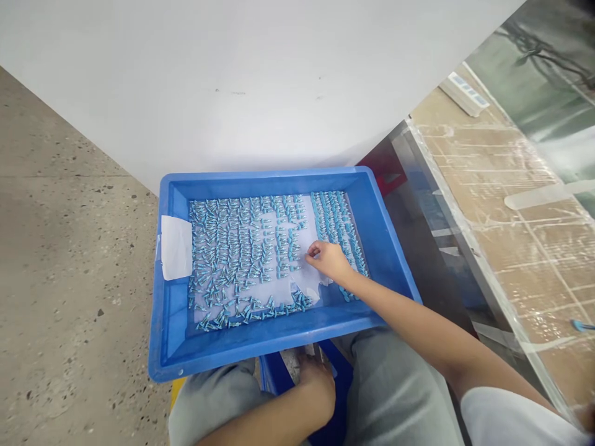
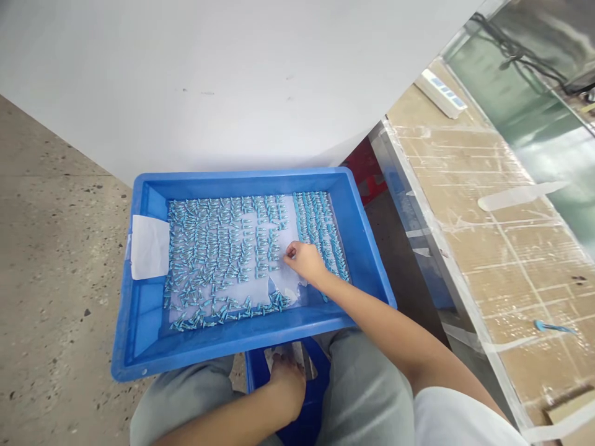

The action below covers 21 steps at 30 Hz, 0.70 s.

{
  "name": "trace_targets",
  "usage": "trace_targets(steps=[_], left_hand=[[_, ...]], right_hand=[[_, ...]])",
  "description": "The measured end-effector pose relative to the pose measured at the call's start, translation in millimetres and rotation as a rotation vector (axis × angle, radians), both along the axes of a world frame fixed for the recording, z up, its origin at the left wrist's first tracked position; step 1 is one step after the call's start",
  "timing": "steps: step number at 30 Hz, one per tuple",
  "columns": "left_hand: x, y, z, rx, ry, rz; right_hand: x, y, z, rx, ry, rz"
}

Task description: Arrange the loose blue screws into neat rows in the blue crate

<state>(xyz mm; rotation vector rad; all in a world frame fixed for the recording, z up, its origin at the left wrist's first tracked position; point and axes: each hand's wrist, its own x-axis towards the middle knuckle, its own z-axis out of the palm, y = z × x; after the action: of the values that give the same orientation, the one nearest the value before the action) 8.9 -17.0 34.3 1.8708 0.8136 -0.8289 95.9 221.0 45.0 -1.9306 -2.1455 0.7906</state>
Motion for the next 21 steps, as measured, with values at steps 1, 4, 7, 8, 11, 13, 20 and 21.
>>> trace_targets(steps=[1, 4, 7, 8, 11, 13, 20, 21], left_hand=[[-0.5, 0.1, 0.6, -0.002, -0.001, 0.001], [-1.4, 0.6, 2.5, 0.010, 0.012, -0.007], [-1.3, 1.4, 3.6, 0.017, 0.009, -0.014], [-1.2, 1.7, 3.6, 0.017, 0.001, -0.008], [-0.6, 2.4, 3.0, -0.002, -0.009, 0.010], [-0.3, 2.4, 2.1, -0.008, -0.009, 0.017], [0.4, -4.2, -6.7, -0.006, -0.012, 0.007], [0.8, -5.8, -8.8, -0.006, -0.021, 0.034]], right_hand=[[6.6, -5.4, 3.6, 0.003, -0.004, 0.013], [29.0, -19.7, 12.3, 0.025, -0.032, 0.019], [46.8, -24.9, 12.9, 0.047, -0.067, -0.007], [50.4, -24.3, 11.2, 0.053, -0.077, -0.016], [54.3, -19.0, 3.0, 0.076, -0.096, -0.030], [53.7, -15.0, -2.2, 0.088, -0.104, -0.032], [52.3, -8.9, -7.7, 0.094, -0.128, -0.036], [52.4, -8.4, -7.8, 0.096, -0.130, -0.037]])
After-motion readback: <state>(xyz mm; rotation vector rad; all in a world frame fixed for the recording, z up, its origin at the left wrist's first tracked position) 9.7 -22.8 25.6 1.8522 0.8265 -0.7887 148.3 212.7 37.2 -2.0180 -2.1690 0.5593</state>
